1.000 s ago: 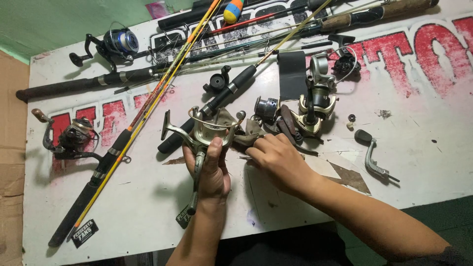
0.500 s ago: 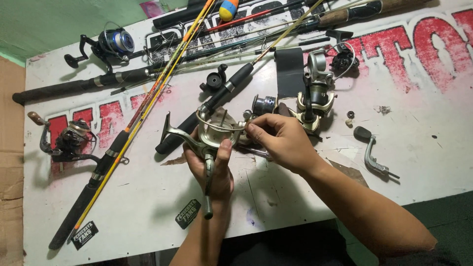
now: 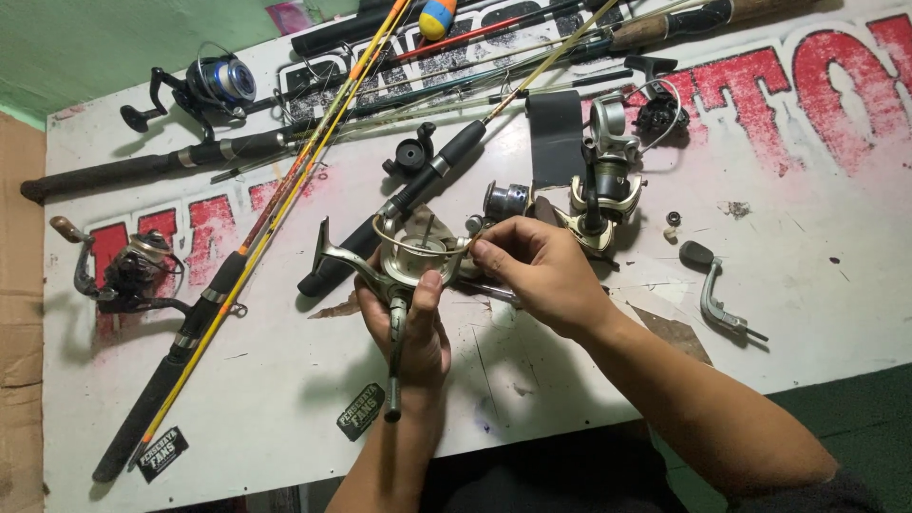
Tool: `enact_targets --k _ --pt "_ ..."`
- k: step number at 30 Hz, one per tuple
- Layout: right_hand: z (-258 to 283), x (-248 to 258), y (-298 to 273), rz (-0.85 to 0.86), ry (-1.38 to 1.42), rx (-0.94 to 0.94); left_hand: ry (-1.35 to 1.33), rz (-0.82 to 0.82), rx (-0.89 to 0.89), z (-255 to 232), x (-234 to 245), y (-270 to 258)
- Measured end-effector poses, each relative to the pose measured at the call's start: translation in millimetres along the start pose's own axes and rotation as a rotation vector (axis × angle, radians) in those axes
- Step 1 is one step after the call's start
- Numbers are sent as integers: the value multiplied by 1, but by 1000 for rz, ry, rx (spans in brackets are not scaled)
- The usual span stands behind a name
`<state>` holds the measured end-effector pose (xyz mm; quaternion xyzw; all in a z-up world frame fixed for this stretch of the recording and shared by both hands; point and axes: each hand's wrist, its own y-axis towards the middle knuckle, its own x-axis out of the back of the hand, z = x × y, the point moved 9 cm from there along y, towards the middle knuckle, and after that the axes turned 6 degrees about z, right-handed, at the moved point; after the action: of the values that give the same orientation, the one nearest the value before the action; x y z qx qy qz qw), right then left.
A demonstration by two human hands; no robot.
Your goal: Disassembling and inspecting a fishing reel on a workbench with other fishing equipment.
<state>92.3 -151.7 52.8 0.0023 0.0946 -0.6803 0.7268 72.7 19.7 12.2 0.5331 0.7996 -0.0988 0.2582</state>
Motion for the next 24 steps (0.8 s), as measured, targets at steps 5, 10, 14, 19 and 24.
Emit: enact_targets --k 5,10,14,19,24 --pt "-5 2 4 17 -46 21 -1 -3 -11 7 6 2" --pt "0 -2 1 13 -49 35 -11 -18 -6 5 7 -1" --pt "-9 -1 3 11 -33 6 -3 -12 -22 4 10 -1" --pt "-9 2 3 18 -76 9 16 -14 -35 8 14 -2" --pt "4 1 2 33 -80 28 4 -3 -32 7 9 0"
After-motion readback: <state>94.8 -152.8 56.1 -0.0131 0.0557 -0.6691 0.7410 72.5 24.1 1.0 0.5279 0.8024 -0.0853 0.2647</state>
